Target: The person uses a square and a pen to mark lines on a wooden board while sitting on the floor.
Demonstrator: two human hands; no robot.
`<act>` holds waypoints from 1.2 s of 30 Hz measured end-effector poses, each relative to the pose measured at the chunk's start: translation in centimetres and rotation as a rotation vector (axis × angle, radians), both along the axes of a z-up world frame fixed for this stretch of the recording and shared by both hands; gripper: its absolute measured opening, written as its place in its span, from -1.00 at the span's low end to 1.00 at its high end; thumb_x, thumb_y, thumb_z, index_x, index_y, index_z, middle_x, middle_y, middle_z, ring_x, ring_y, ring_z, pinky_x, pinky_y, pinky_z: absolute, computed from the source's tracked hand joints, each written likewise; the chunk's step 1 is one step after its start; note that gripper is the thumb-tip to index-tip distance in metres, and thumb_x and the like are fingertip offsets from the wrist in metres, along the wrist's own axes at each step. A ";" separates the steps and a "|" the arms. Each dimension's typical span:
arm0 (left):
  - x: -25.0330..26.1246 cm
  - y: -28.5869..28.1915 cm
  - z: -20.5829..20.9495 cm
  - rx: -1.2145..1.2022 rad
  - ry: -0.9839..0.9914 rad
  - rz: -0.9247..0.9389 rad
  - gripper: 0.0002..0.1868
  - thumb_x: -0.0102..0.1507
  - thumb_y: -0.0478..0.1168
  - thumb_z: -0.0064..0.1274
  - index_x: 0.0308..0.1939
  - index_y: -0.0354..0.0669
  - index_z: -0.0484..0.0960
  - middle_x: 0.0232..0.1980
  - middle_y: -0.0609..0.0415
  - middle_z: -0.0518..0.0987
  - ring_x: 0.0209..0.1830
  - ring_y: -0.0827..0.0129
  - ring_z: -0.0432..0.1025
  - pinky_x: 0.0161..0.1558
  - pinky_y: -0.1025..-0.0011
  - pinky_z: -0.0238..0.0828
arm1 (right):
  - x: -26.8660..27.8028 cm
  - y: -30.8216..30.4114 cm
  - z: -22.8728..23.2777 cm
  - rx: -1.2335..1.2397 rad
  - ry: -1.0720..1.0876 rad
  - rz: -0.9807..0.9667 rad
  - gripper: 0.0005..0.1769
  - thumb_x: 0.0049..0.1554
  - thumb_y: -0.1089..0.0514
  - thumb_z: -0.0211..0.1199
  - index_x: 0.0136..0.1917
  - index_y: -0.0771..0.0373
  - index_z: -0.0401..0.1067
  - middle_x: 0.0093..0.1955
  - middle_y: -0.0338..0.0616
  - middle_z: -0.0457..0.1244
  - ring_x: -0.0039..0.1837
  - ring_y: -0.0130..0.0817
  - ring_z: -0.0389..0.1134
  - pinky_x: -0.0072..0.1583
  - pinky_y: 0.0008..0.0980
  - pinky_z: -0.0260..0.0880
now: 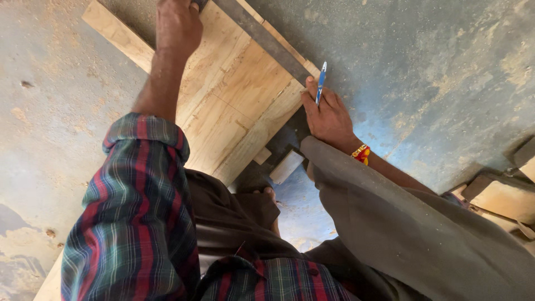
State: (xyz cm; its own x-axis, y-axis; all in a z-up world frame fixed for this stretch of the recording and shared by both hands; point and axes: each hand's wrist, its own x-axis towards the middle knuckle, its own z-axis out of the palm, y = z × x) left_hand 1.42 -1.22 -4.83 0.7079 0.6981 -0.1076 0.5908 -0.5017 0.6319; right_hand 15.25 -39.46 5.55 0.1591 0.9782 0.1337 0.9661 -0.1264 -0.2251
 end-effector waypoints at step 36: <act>4.4 -9.9 5.3 0.165 0.416 0.142 0.72 -0.22 0.60 0.48 0.52 -0.47 -0.20 0.48 -0.63 -0.12 0.48 -0.56 -0.22 0.28 -0.52 -0.11 | 0.2 -0.6 0.1 -0.097 0.298 -0.099 -0.38 0.12 0.38 0.23 0.42 0.33 0.16 0.58 0.15 0.12 0.31 0.16 0.36 0.27 -0.09 0.44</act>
